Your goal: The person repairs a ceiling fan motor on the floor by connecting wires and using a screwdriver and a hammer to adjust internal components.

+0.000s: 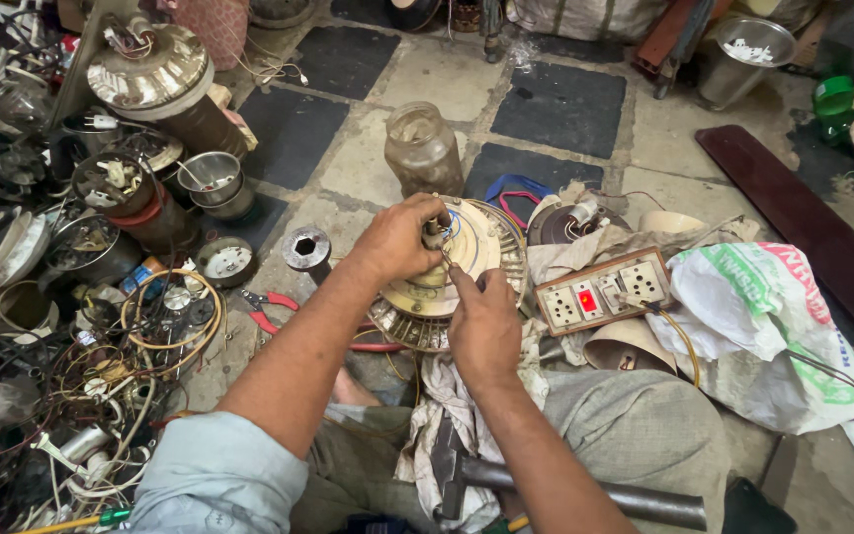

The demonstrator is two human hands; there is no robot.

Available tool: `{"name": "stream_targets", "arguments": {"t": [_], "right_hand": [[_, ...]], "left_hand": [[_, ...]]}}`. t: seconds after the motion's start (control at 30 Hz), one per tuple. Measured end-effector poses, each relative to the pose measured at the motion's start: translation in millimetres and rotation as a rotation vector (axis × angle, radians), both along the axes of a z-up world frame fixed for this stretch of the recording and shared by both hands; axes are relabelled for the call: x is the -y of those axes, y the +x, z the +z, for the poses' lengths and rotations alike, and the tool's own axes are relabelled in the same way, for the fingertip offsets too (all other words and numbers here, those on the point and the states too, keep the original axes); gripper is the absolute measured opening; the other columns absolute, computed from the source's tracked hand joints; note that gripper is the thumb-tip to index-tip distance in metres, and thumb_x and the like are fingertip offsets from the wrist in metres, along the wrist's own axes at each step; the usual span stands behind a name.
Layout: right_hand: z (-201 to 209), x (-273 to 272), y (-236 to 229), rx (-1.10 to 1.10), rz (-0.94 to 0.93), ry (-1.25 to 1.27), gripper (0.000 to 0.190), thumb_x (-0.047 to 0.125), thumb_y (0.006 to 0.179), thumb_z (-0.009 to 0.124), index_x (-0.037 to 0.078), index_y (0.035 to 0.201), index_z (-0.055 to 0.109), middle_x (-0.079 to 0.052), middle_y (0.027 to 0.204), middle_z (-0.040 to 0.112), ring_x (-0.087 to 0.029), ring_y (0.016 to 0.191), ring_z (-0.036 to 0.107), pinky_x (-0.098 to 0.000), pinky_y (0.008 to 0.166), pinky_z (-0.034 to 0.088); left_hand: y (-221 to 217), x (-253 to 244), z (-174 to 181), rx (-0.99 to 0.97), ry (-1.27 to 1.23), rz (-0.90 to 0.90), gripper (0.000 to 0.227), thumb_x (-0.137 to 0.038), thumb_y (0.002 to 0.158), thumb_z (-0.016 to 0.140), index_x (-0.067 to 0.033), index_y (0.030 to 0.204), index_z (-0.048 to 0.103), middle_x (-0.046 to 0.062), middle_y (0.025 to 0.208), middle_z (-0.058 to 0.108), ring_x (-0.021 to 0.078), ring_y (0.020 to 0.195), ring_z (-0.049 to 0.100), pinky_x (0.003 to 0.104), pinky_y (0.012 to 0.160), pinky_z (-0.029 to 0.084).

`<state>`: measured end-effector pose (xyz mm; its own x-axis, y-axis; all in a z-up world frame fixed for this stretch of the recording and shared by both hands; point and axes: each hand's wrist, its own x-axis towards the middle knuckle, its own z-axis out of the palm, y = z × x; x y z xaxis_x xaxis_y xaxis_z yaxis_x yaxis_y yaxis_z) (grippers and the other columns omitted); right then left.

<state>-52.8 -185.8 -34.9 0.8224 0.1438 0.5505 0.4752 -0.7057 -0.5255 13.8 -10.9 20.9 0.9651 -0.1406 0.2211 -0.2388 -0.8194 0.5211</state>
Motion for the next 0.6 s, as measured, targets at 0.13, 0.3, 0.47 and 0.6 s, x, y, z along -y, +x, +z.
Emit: {"name": "stream_targets", "arguments": {"t": [0.13,0.3,0.47,0.6], "right_hand": [[-0.1,0.8,19.0,-0.427,0.043,0.234,0.023,0.017,0.097,0.065,0.011,0.117,0.075,-0.012,0.081,0.068,-0.026,0.074,0.07,-0.0369,0.071,0.054],[-14.0,8.8,42.6,-0.699,0.105,0.524,0.029,0.025,0.09,0.079,0.002,0.106,0.073,-0.008,0.075,0.071,-0.016,0.066,0.065,-0.0309,0.059,0.051],[-22.5,7.0,48.1,-0.725,0.14,0.558,0.032,0.028,0.088,0.077,0.005,0.109,0.069,-0.007,0.073,0.075,-0.012,0.067,0.069,-0.0261,0.06,0.052],[-23.8,8.0,48.0,-0.621,0.086,0.387,0.026,0.025,0.089,0.077,0.005,0.106,0.076,-0.009,0.071,0.072,-0.014,0.064,0.066,-0.0286,0.058,0.05]], "left_hand": [[0.4,-0.2,-0.1,-0.033,0.0,0.019,0.051,-0.014,0.063,0.087,-0.0111,0.11,0.068,0.007,0.127,0.068,0.0332,0.113,0.067,0.041,0.096,0.054],[2.9,-0.4,-3.5,0.022,0.001,0.01,0.053,-0.012,0.062,0.087,-0.0104,0.111,0.068,0.009,0.129,0.066,0.0353,0.113,0.065,0.043,0.095,0.053],[1.8,-1.4,-5.8,-0.001,-0.011,0.019,0.052,-0.012,0.062,0.087,-0.0108,0.111,0.067,0.009,0.127,0.067,0.0349,0.114,0.066,0.042,0.096,0.053],[0.5,-3.0,-7.9,0.018,-0.027,0.017,0.051,-0.012,0.065,0.086,-0.0117,0.113,0.068,0.009,0.131,0.067,0.0351,0.117,0.065,0.042,0.098,0.053]]}}
